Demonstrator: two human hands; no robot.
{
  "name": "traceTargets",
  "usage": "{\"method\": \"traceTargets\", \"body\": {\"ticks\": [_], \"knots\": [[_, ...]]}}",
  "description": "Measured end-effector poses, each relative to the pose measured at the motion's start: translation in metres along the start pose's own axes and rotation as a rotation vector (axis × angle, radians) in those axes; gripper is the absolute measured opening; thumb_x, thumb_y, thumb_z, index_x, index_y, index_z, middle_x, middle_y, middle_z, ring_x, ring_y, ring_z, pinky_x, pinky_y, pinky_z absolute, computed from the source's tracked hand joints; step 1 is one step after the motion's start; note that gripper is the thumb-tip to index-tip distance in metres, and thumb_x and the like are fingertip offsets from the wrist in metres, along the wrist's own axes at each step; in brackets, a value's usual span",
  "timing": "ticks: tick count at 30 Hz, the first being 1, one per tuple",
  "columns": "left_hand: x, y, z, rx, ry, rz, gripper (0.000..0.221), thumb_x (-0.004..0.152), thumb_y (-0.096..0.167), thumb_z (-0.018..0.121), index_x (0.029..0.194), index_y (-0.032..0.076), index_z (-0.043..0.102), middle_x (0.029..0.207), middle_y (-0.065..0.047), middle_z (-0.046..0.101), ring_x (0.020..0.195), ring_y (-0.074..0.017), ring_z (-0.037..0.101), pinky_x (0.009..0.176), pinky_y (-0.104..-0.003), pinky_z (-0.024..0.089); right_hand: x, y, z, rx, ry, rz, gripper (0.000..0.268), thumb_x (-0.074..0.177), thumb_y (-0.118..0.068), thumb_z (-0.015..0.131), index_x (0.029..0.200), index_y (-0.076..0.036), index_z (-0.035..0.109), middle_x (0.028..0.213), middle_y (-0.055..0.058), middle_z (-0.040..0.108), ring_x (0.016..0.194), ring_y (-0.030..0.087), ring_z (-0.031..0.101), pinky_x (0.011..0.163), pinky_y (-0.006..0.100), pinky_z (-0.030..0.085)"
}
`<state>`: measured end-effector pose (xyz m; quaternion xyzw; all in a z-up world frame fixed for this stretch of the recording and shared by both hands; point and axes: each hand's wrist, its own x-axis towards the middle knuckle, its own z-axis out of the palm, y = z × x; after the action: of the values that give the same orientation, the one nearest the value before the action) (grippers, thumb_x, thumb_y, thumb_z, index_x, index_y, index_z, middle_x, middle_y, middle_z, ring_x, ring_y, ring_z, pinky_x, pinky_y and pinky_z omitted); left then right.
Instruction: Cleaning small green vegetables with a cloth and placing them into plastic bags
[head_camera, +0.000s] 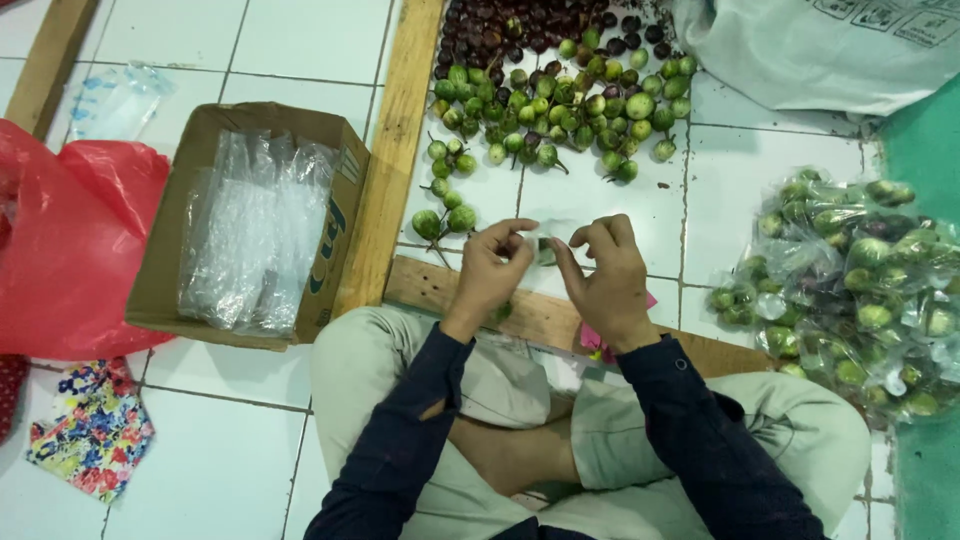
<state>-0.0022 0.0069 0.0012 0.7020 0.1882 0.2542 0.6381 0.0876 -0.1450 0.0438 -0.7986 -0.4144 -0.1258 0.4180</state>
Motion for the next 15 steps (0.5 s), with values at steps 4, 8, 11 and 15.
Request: {"method": "traceTargets", "body": {"ticks": [4, 8, 11, 15], "knots": [[0.002, 0.001, -0.01, -0.016, 0.05, -0.017, 0.023, 0.087, 0.003, 0.065, 0.106, 0.004, 0.077, 0.061, -0.007, 0.065, 0.06, -0.0097, 0.057, 0.056, -0.026, 0.05, -0.012, -0.018, 0.01, 0.14, -0.162, -0.045, 0.022, 0.094, -0.014, 0.072, 0.077, -0.014, 0.058, 0.073, -0.002, 0.049, 0.061, 0.019, 0.058, 0.06, 0.03, 0.049], [0.004, 0.003, -0.011, -0.023, 0.055, -0.047, 0.019, 0.091, 0.008, 0.067, 0.107, 0.006, 0.077, 0.064, -0.006, 0.068, 0.063, -0.0074, 0.056, 0.058, -0.026, 0.051, -0.03, -0.038, 0.028, 0.024, -0.661, -0.077, 0.018, 0.085, -0.023, 0.074, 0.093, -0.009, 0.065, 0.089, 0.012, 0.064, 0.087, 0.034, 0.069, 0.07, 0.043, 0.056], [0.003, 0.009, -0.009, -0.024, 0.051, -0.047, 0.016, 0.093, 0.01, 0.068, 0.106, 0.007, 0.078, 0.064, -0.006, 0.069, 0.063, -0.0069, 0.057, 0.059, -0.025, 0.051, -0.048, -0.029, 0.051, -0.195, -0.904, -0.135, 0.027, 0.087, -0.026, 0.073, 0.109, -0.01, 0.068, 0.113, 0.012, 0.066, 0.113, 0.034, 0.064, 0.086, 0.043, 0.055], [0.002, 0.007, -0.007, -0.023, 0.035, -0.037, 0.014, 0.094, 0.011, 0.07, 0.105, 0.008, 0.079, 0.063, -0.006, 0.069, 0.061, -0.0065, 0.055, 0.057, -0.025, 0.051, -0.074, -0.005, 0.08, -0.383, -0.891, -0.284, 0.013, 0.087, -0.016, 0.072, 0.1, -0.013, 0.074, 0.115, 0.007, 0.068, 0.114, 0.027, 0.063, 0.091, 0.036, 0.049]]}}
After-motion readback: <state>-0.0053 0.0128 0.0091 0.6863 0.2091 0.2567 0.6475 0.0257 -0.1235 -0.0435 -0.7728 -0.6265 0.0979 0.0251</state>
